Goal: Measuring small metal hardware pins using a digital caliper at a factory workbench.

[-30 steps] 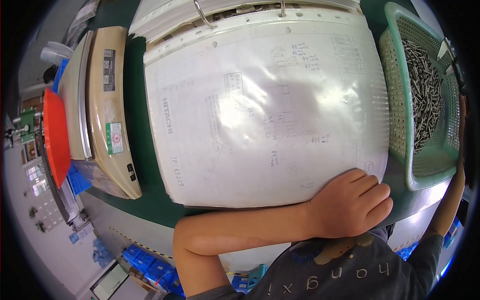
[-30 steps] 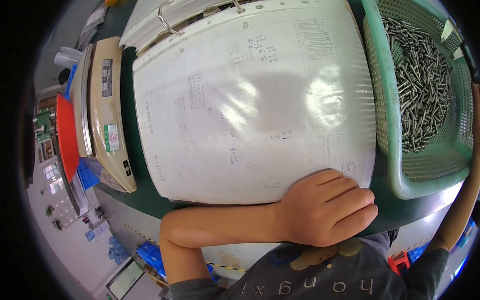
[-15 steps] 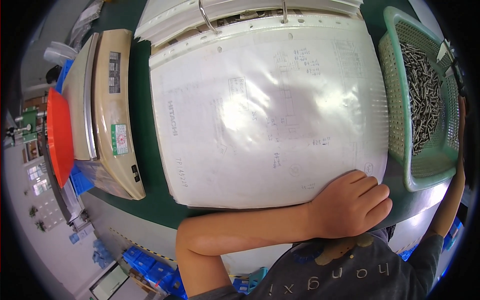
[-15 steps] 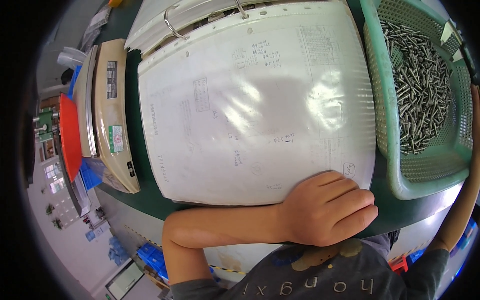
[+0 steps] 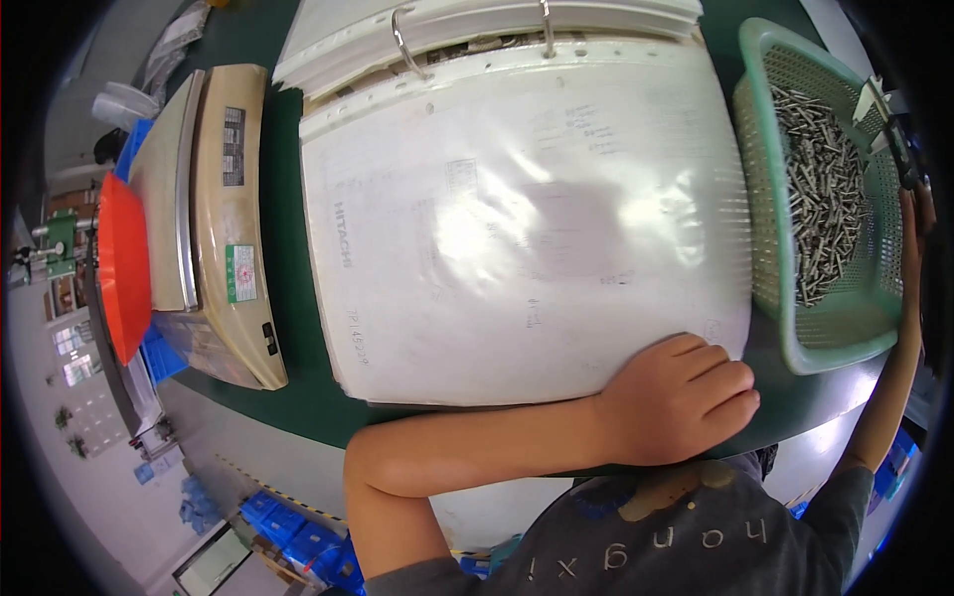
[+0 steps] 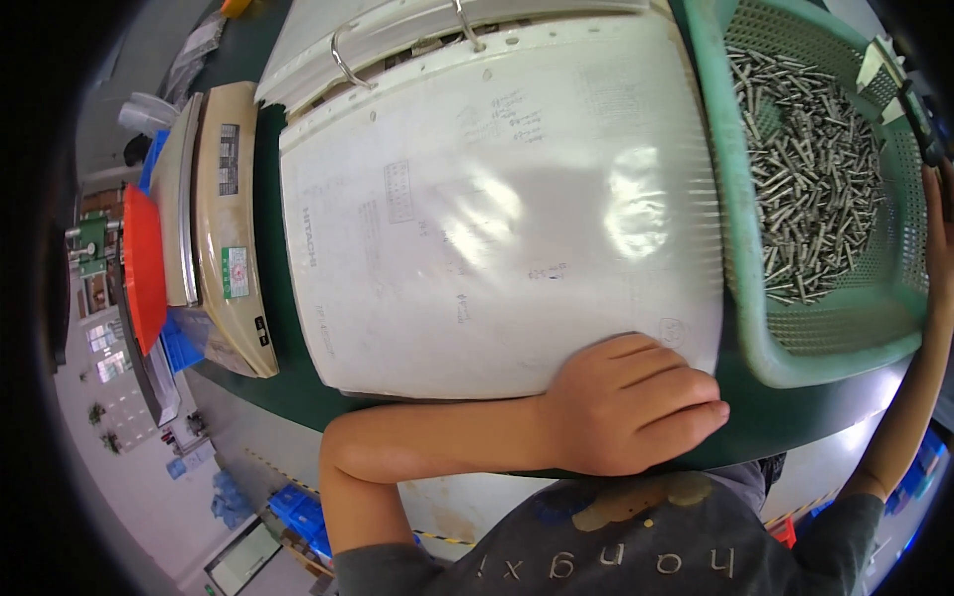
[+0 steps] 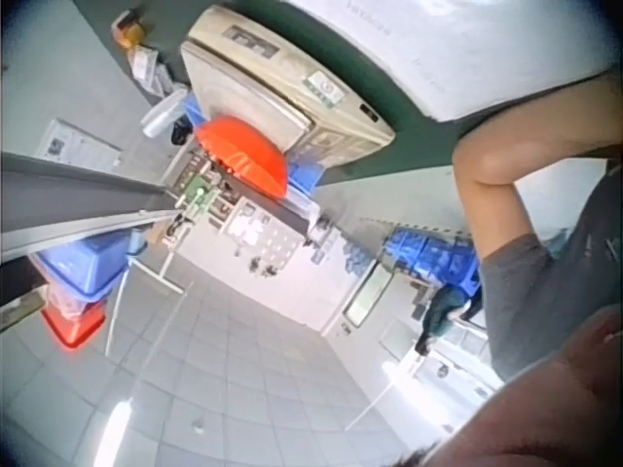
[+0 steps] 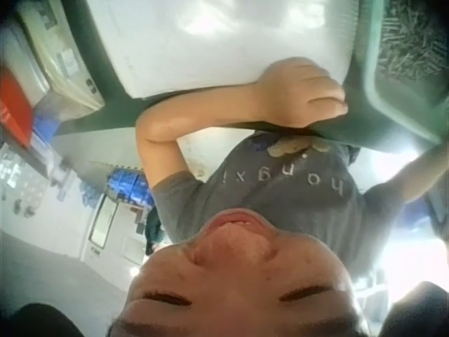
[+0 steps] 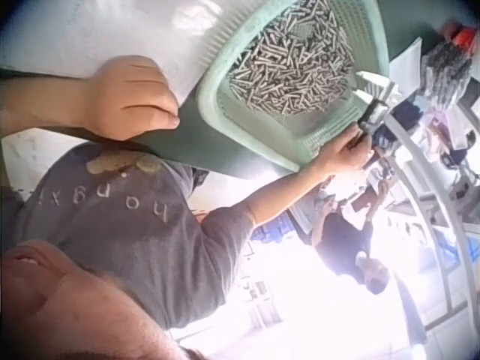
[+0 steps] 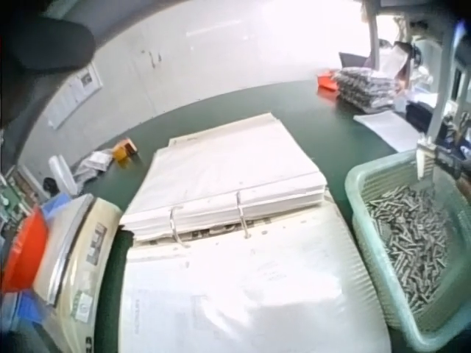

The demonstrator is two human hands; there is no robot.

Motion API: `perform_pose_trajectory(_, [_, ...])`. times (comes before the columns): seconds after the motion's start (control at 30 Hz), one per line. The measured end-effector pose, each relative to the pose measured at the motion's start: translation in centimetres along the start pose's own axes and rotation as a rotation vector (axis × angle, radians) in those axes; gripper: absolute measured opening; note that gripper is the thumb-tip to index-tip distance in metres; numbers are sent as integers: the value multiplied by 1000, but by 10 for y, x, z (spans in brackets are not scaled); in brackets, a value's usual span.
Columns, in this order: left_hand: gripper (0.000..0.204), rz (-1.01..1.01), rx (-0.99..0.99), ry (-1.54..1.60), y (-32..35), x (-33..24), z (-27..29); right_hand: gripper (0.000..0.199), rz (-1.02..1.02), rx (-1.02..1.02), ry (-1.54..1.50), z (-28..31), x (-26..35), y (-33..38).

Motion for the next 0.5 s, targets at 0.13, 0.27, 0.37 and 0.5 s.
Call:
perform_pose_trajectory(0.13, [20, 17, 51, 36, 4, 6, -4, 32, -49, 132, 104, 0, 17, 7])
perform_pose_trajectory(0.27, [15, -169, 205, -37, 7, -14, -4, 31, 36, 19, 83, 15, 60, -3])
perform_pose_trajectory(0.37, [14, -261, 323, 6, -3, -42, -6, 30, 76, -17, 2, 29, 78, -6])
perform_pose_trajectory(0.5, [17, 81, 61, -84, -54, -40, -6, 32, 102, -9, -55, 40, 83, -3])
Point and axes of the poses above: each hand's wrist, its own y-axis away from the middle knuckle, its own z-axis out of the back of the hand, x = y × z, the point moved 6 cm from there along -y, towards the middle knuckle, and after that the axes turned 7 degrees about y, right-handed, at the moved point
